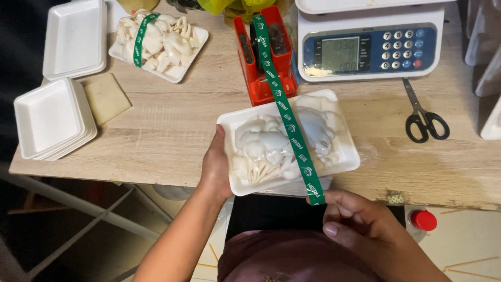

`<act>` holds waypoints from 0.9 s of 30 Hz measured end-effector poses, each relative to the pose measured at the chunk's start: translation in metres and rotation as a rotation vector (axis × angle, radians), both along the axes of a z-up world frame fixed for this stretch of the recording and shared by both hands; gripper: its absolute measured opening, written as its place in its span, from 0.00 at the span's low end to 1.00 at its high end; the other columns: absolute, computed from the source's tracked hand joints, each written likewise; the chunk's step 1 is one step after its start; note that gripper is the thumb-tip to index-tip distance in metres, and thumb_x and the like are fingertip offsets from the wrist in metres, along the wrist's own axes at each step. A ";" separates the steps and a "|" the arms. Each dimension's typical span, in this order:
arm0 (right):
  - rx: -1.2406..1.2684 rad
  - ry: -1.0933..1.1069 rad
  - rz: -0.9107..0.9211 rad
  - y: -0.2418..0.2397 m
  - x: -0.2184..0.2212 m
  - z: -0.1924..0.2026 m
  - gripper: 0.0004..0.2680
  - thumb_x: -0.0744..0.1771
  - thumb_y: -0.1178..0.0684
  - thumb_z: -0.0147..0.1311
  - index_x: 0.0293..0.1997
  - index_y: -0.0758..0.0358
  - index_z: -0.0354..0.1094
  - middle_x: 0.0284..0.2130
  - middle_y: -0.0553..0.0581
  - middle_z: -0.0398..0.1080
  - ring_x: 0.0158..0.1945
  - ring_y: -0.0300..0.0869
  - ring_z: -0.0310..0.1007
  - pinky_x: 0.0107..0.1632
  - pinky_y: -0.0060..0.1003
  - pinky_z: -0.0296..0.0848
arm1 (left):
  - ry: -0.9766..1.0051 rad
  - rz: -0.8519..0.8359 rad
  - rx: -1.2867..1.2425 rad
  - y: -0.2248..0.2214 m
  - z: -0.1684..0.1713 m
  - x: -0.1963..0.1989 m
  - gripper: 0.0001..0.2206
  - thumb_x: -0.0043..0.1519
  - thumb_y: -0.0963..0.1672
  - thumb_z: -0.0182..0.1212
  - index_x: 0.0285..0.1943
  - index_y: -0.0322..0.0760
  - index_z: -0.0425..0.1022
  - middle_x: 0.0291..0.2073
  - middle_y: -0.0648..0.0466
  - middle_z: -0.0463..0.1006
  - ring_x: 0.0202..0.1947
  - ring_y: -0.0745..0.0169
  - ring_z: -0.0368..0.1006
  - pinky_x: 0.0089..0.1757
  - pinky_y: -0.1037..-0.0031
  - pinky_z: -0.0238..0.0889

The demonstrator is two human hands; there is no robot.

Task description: Wrapping and sealing food trays with plastic film and adhesive tape

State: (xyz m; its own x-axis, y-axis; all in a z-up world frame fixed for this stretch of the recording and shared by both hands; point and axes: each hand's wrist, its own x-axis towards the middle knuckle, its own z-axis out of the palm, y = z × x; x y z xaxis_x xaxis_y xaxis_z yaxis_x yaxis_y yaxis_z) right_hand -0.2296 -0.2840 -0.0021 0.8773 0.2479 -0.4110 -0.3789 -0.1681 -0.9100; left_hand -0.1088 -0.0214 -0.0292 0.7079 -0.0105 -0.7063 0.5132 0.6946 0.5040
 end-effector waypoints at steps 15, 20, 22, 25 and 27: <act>-0.033 0.005 0.014 0.000 -0.004 -0.009 0.16 0.64 0.59 0.61 0.60 0.57 0.76 0.27 0.54 0.79 0.33 0.36 0.77 0.43 0.31 0.73 | -0.033 -0.012 -0.023 0.001 -0.009 0.003 0.30 0.63 0.58 0.46 0.63 0.34 0.73 0.54 0.38 0.78 0.53 0.38 0.74 0.53 0.48 0.68; -0.057 0.060 0.005 0.001 -0.005 -0.009 0.17 0.64 0.58 0.62 0.61 0.57 0.75 0.30 0.54 0.80 0.35 0.36 0.78 0.46 0.31 0.73 | -0.005 -0.029 -0.061 0.000 -0.009 0.004 0.30 0.64 0.59 0.44 0.64 0.38 0.72 0.55 0.39 0.78 0.55 0.38 0.73 0.55 0.47 0.66; -0.052 0.038 0.017 0.000 -0.004 -0.010 0.16 0.64 0.58 0.62 0.59 0.56 0.75 0.28 0.54 0.79 0.34 0.36 0.77 0.45 0.31 0.73 | 0.008 -0.029 -0.047 -0.002 -0.005 0.004 0.31 0.64 0.59 0.44 0.64 0.37 0.72 0.56 0.38 0.78 0.56 0.37 0.73 0.55 0.47 0.66; -0.053 0.030 0.030 0.001 -0.004 -0.008 0.14 0.65 0.58 0.61 0.57 0.56 0.75 0.27 0.53 0.77 0.32 0.37 0.74 0.44 0.32 0.72 | 0.013 -0.011 -0.044 0.000 -0.014 0.006 0.30 0.65 0.59 0.45 0.63 0.36 0.73 0.54 0.40 0.78 0.54 0.38 0.74 0.54 0.48 0.67; -0.056 0.045 0.031 0.001 -0.003 -0.007 0.14 0.65 0.59 0.61 0.57 0.55 0.76 0.26 0.53 0.76 0.32 0.37 0.74 0.45 0.32 0.71 | 0.005 0.006 -0.052 0.000 -0.013 0.006 0.28 0.66 0.58 0.45 0.61 0.37 0.74 0.52 0.41 0.79 0.52 0.41 0.75 0.53 0.50 0.68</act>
